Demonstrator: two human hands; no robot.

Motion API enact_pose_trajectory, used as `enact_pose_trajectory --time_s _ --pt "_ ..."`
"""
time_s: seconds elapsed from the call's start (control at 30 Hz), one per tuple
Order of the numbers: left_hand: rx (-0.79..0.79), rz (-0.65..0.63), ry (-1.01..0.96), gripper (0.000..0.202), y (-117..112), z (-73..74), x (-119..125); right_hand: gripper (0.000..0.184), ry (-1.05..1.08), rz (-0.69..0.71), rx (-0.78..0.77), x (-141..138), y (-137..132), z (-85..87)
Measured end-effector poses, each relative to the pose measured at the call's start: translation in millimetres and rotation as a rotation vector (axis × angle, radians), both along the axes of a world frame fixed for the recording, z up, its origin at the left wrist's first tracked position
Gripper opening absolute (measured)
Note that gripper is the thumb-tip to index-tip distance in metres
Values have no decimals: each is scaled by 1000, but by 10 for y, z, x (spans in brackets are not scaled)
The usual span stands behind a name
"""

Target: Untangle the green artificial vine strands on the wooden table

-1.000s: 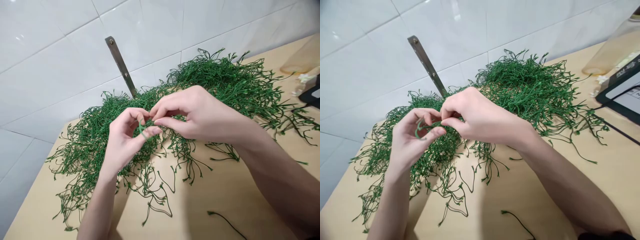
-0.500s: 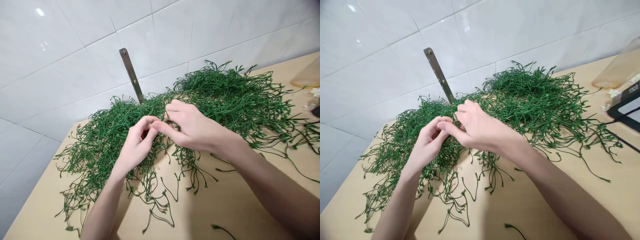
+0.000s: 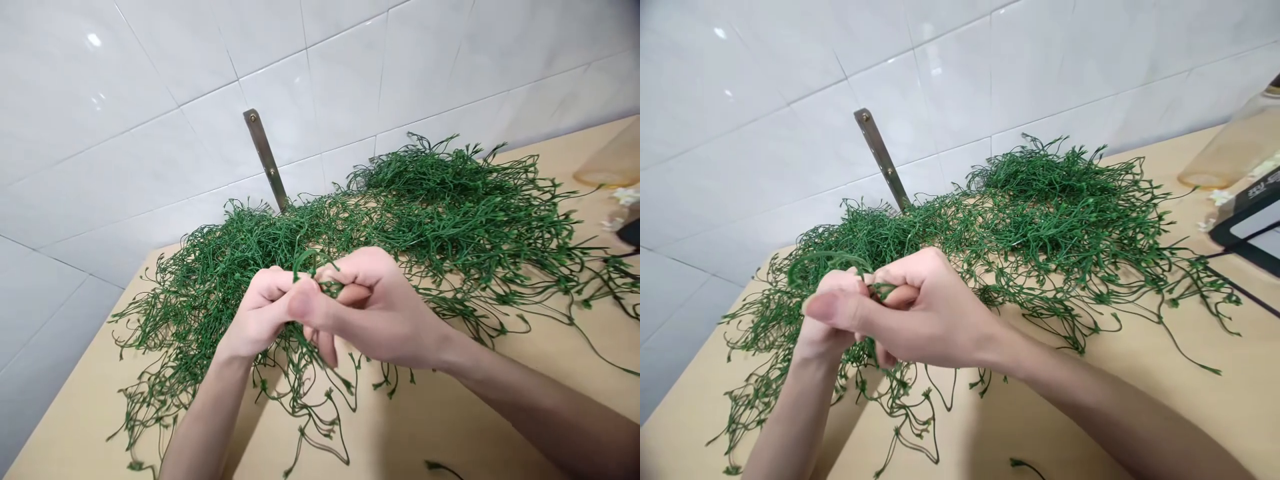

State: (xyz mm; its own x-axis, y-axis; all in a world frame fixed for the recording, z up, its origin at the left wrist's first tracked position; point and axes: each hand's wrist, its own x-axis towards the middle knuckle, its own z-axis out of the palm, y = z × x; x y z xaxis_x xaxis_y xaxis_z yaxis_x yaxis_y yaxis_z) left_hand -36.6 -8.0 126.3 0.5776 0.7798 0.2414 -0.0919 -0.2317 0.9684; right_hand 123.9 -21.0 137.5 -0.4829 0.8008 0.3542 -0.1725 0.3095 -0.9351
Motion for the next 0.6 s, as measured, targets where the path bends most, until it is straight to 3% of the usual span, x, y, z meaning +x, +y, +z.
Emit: enact_pose_trajectory --time_s 0.17,0.4,0.6 --pt "-170 -79 -60 59 -119 1 63 60 249 87 -69 -74 -62 -33" --pt "-198 -37 -73 65 -89 -32 77 60 308 136 -104 -84 -25 -170" --pt "-217 -35 -163 59 -36 -125 78 58 351 134 -107 -81 40 -255"
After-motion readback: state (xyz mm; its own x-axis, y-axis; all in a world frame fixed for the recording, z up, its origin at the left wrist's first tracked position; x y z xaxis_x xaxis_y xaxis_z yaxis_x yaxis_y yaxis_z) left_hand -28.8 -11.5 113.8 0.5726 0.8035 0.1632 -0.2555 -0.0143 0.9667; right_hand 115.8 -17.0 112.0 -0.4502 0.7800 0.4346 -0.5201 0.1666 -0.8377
